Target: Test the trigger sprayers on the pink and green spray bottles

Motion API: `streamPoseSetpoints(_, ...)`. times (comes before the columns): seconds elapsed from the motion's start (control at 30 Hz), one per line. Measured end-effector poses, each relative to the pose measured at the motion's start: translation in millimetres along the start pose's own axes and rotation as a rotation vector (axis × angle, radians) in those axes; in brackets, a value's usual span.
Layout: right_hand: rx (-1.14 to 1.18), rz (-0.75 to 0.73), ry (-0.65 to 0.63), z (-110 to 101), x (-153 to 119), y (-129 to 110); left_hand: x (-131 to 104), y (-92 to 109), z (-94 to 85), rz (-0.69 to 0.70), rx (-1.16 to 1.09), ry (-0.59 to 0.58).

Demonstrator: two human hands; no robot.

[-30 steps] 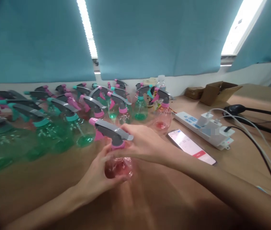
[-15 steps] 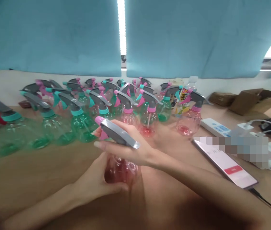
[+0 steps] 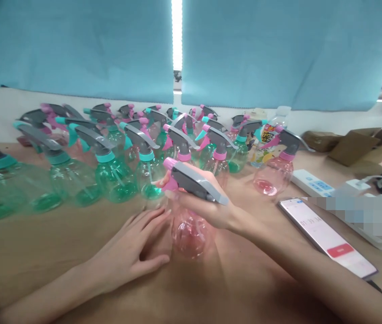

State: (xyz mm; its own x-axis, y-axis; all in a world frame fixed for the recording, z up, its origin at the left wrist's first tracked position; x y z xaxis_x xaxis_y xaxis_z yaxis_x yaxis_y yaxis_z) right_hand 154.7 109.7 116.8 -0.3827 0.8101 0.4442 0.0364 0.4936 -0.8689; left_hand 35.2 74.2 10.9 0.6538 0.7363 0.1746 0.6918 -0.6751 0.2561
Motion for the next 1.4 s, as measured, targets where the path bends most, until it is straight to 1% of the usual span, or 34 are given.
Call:
streamPoseSetpoints(0.1,-0.01,-0.008,-0.012,1.6,-0.1,-0.1,0.6,0.0,1.1,-0.007,0.022,-0.018)
streamPoseSetpoints(0.27,-0.13,0.006,0.008,-1.4,-1.9,2.6,1.3,-0.2,2.8,0.003,0.039,-0.027)
streamPoseSetpoints(0.37,-0.18,-0.003,0.03,-5.0,-4.1,2.2,1.2,-0.3,2.4,0.006,0.031,-0.012)
streamPoseSetpoints(0.53,-0.21,0.003,0.072,-15.5,-10.2,8.7,0.3,-0.9,1.7,-0.004,0.02,-0.002)
streamPoseSetpoints(0.67,-0.147,0.021,0.042,-13.1,-9.3,6.5,-1.0,-3.4,4.2,-0.016,0.03,-0.012)
streamPoseSetpoints(0.8,-0.099,0.043,0.081,-11.1,-5.6,0.4,-1.1,-5.2,8.0,-0.017,0.058,-0.03)
streamPoseSetpoints(0.97,-0.072,0.056,0.051,-7.7,-7.3,8.0,-0.6,-5.6,9.0,-0.003,0.084,-0.022)
streamPoseSetpoints(1.13,0.007,0.119,0.003,-5.4,-11.9,19.9,0.2,-3.1,7.3,0.019,0.109,-0.015)
streamPoseSetpoints(1.3,0.045,0.137,-0.022,-3.1,-11.3,17.9,0.1,-2.6,7.2,0.017,0.128,-0.035)
streamPoseSetpoints(1.4,0.071,0.101,-0.028,-1.7,-9.9,14.0,-0.2,-3.0,7.5,0.007,0.131,-0.048)
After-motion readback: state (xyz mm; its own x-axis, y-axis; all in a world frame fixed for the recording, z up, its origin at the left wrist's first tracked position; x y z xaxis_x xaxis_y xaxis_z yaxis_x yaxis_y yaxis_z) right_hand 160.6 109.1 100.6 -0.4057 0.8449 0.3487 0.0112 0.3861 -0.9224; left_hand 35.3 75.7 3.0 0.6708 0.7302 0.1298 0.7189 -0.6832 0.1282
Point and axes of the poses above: each hand's wrist, its own x-axis towards the middle knuckle, its own z-axis out of the palm, y = z × x, the point moved 10 cm from there along x, towards the middle knuckle, and after that the axes turned 3 degrees about x, right-handed, at the moved point
